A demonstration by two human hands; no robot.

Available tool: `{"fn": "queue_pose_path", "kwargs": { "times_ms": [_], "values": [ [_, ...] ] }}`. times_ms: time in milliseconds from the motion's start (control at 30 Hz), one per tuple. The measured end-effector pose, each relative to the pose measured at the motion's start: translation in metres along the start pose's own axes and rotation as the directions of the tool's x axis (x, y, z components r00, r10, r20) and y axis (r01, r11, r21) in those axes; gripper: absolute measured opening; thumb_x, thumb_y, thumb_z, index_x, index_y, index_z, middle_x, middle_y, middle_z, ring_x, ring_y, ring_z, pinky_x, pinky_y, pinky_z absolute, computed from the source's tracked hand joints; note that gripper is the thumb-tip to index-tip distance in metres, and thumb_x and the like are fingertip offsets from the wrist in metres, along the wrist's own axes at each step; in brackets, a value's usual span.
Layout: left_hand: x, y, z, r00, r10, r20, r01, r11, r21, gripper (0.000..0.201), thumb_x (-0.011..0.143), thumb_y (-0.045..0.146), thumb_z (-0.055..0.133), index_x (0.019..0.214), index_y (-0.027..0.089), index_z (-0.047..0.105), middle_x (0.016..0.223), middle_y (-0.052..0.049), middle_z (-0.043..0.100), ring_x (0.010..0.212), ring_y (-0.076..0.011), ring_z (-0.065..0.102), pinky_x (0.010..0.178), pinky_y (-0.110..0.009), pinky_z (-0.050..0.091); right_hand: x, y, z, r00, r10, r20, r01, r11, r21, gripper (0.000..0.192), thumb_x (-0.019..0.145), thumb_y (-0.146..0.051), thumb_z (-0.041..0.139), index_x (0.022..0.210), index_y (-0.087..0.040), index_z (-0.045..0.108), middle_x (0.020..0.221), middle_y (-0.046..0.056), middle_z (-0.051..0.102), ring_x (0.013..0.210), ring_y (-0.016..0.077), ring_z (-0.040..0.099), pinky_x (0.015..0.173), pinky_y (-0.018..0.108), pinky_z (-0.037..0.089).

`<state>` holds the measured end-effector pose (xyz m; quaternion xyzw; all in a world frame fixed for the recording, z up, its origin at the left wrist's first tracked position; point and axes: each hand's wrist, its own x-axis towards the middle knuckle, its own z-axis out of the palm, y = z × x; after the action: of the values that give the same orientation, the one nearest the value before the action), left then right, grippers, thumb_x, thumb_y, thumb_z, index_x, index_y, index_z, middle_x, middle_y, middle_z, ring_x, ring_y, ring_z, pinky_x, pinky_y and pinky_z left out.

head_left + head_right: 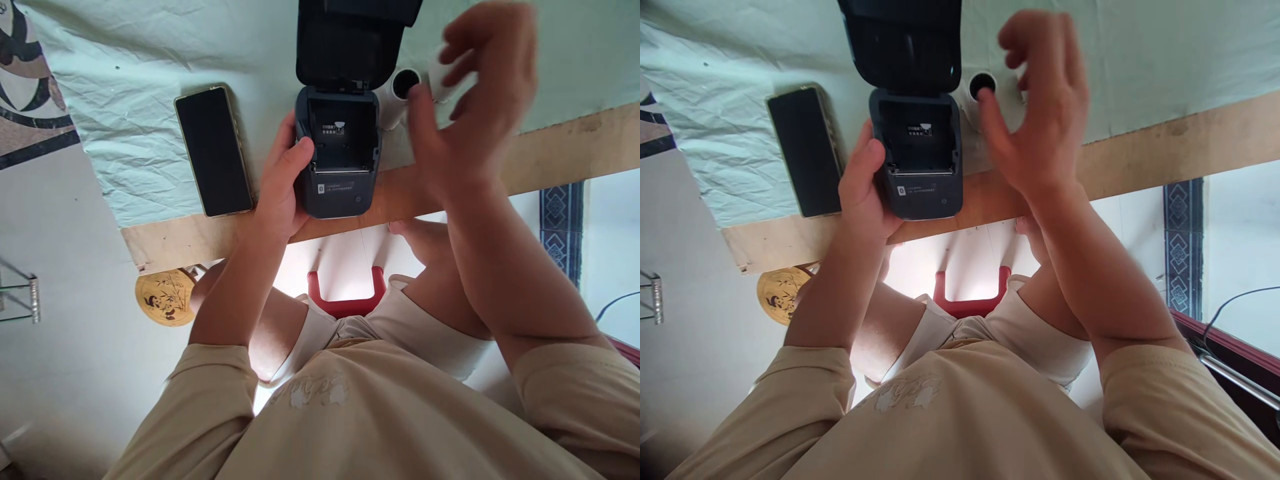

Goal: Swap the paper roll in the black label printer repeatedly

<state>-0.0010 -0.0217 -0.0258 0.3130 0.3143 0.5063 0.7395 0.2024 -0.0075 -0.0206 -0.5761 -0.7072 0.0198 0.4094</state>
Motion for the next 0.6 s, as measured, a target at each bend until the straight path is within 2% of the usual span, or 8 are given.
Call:
{"fn": "queue_pose_path", "kwargs": {
  "times_ms": [33,100,133,200,300,400,500,600],
  "values": [
    [0.0,0.0,0.0,1.0,-0.005,-0.011,0.005,1.0,0.015,0.02,0.085,0.028,0.053,0.104,0.026,0.059,0.095,0.0,0.063,0.085,-0.0179,0.062,0.075,-0.032,0.048,0.001,0.006,-0.003,0.995,-0.008,-0.095,0.007,1.0,-0.006,0.026,0.077,-0.021,0.051,0.103,-0.017,0.052,0.104,0.007,0.055,0.087,0.0118,0.055,0.068,0.026,0.043],
    [0.0,0.0,0.0,0.999,-0.008,-0.038,0.01,0.999,0.044,0.02,0.084,0.032,0.053,0.103,0.028,0.059,0.097,0.0,0.063,0.093,-0.0197,0.063,0.078,-0.033,0.048,0.005,0.02,-0.005,0.977,0.035,-0.212,-0.047,0.998,-0.052,0.031,0.076,-0.021,0.051,0.106,-0.016,0.052,0.106,0.009,0.052,0.093,0.0143,0.053,0.074,0.03,0.043],
    [0.0,0.001,0.0,0.999,-0.013,-0.043,0.015,0.998,0.056,0.02,0.084,0.034,0.053,0.103,0.029,0.059,0.098,0.001,0.064,0.096,-0.0204,0.063,0.08,-0.033,0.048,0.007,0.026,-0.004,0.979,0.064,-0.192,-0.079,0.994,-0.069,0.039,0.072,-0.02,0.053,0.11,-0.013,0.051,0.108,0.01,0.051,0.1,0.0164,0.051,0.081,0.032,0.043],
    [0.0,0.002,-0.001,0.999,-0.027,-0.032,0.029,0.997,0.075,0.02,0.084,0.034,0.055,0.102,0.029,0.06,0.099,0.001,0.065,0.096,-0.0208,0.063,0.081,-0.033,0.047,0.01,0.034,0.0,0.984,0.163,-0.066,-0.169,0.981,-0.092,0.05,0.067,-0.016,0.055,0.116,-0.007,0.049,0.113,0.014,0.049,0.106,0.0182,0.046,0.094,0.035,0.041],
    [0.0,0.003,-0.002,0.999,-0.043,-0.005,0.043,0.995,0.092,0.02,0.084,0.034,0.055,0.103,0.028,0.06,0.099,0.0,0.066,0.093,-0.0211,0.062,0.079,-0.033,0.046,0.013,0.035,0.006,0.957,0.28,0.076,-0.269,0.955,-0.129,0.046,0.065,-0.013,0.054,0.111,-0.008,0.053,0.113,0.014,0.05,0.103,0.0177,0.043,0.098,0.035,0.038],
    [0.0,0.004,-0.003,0.999,-0.044,0.006,0.043,0.995,0.085,0.021,0.085,0.033,0.054,0.105,0.029,0.059,0.1,-0.001,0.067,0.096,-0.0217,0.062,0.08,-0.033,0.047,0.013,0.032,0.009,0.954,0.288,0.081,-0.276,0.952,-0.136,0.041,0.064,-0.007,0.047,0.105,-0.011,0.053,0.108,0.012,0.052,0.1,0.0171,0.044,0.094,0.034,0.038],
    [0.0,0.003,-0.001,0.999,-0.044,-0.005,0.044,0.997,0.065,0.02,0.084,0.032,0.055,0.104,0.029,0.059,0.104,0.001,0.066,0.097,-0.0207,0.063,0.082,-0.032,0.049,0.012,0.037,0.009,0.963,0.264,0.059,-0.258,0.961,-0.1,0.048,0.061,-0.004,0.045,0.108,-0.011,0.044,0.112,0.011,0.049,0.098,0.0133,0.046,0.09,0.031,0.04],
    [0.001,0.0,-0.001,0.999,-0.028,-0.027,0.029,0.999,0.029,0.019,0.084,0.031,0.055,0.102,0.029,0.059,0.098,0.002,0.065,0.096,-0.0197,0.064,0.08,-0.032,0.05,0.014,0.049,0.008,0.954,0.298,0.018,-0.295,0.932,0.213,0.06,0.066,-0.015,0.048,0.122,-0.021,0.026,0.128,0.007,0.041,0.086,0.0067,0.05,0.071,0.025,0.042]
  ]
}}
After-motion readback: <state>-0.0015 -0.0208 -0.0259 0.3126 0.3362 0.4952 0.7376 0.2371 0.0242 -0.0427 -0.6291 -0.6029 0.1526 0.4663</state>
